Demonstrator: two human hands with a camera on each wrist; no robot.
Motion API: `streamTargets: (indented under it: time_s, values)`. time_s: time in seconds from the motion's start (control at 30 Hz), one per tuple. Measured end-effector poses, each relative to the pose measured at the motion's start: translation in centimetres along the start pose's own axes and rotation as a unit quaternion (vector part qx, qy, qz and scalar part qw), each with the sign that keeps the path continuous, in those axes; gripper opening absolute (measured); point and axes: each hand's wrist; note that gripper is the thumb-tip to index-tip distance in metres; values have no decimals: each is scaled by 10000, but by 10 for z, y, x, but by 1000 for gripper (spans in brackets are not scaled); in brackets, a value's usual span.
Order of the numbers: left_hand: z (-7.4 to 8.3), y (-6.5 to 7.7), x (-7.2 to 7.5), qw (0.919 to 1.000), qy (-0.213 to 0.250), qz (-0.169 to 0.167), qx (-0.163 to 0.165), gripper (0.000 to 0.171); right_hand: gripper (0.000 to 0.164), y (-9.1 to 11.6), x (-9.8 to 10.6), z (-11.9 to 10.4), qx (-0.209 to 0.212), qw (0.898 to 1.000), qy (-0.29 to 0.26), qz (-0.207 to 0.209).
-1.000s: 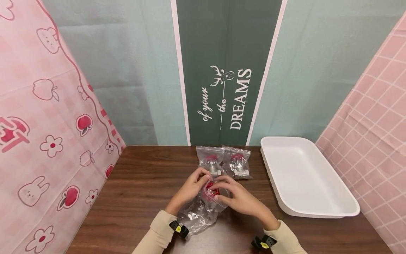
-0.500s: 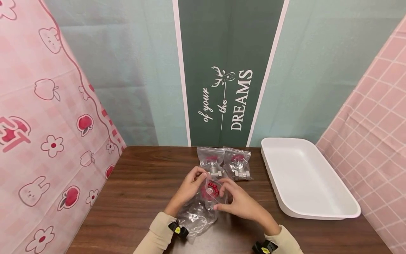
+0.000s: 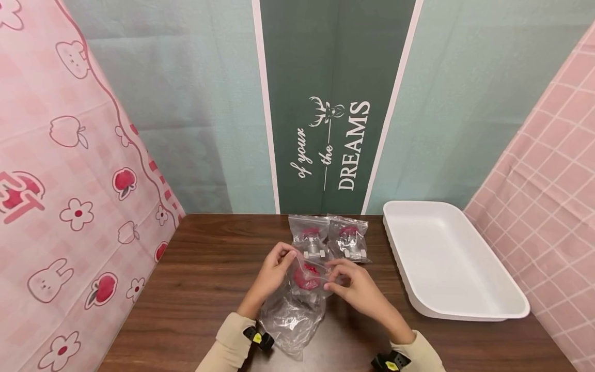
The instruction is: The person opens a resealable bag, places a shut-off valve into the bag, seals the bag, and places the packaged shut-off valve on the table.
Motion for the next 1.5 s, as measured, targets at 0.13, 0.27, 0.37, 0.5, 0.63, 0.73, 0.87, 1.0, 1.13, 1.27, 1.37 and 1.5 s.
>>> streamTargets:
  time_s: [0.13, 0.27, 0.37, 0.5, 0.63, 0.73, 0.87, 1.0, 1.13, 1.27, 1.37, 1.5]
  values:
    - [0, -1, 2, 9999, -19, 82, -69, 16, 23, -1, 2, 1, -250, 9991, -348, -60]
    - [1, 0, 4, 9999, -43, 161, -45, 16, 21, -2, 6, 3, -194, 9994, -251, -147]
    - [1, 1, 5, 9997, -56, 247, 25, 16, 15, -3, 10, 5, -99, 9997, -55, -211]
    - [0, 2, 6, 9994, -28, 318, 117, 14, 7, -6, 19, 7, -231, 9994, -27, -248]
    - [2, 2, 6, 9993, 53, 344, 110, 14, 6, -8, 23, 7, -314, 9992, -51, -232]
    - [4, 2, 7, 9992, 96, 375, 69, 14, 5, -11, 24, 7, -309, 9993, -81, -194]
    - [5, 2, 8, 9991, 123, 410, 82, 15, 2, -13, 24, 6, -315, 9994, -72, -117]
    - [6, 3, 10, 9989, 109, 430, 158, 16, 3, -14, 22, 7, -296, 9995, -20, 47]
    - [5, 3, 11, 9989, 152, 354, 256, 17, 9, -16, 21, 8, -153, 9994, 54, 316]
    - [5, 3, 13, 9987, 350, 57, 370, 20, 11, -19, 20, 9, -54, 9987, 149, 494]
    - [6, 4, 14, 9987, 389, -140, 303, 21, 12, -22, 21, 9, -43, 9981, 212, 580]
    - [6, 4, 15, 9998, 177, -57, 93, 18, 12, -24, 22, 9, -104, 9978, 171, 639]
Point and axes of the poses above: each hand's wrist, its own y-axis away from the middle knuckle, its own x-axis out of the back of the hand, z = x × y, and after that the axes turned 14 degrees about z, right-handed
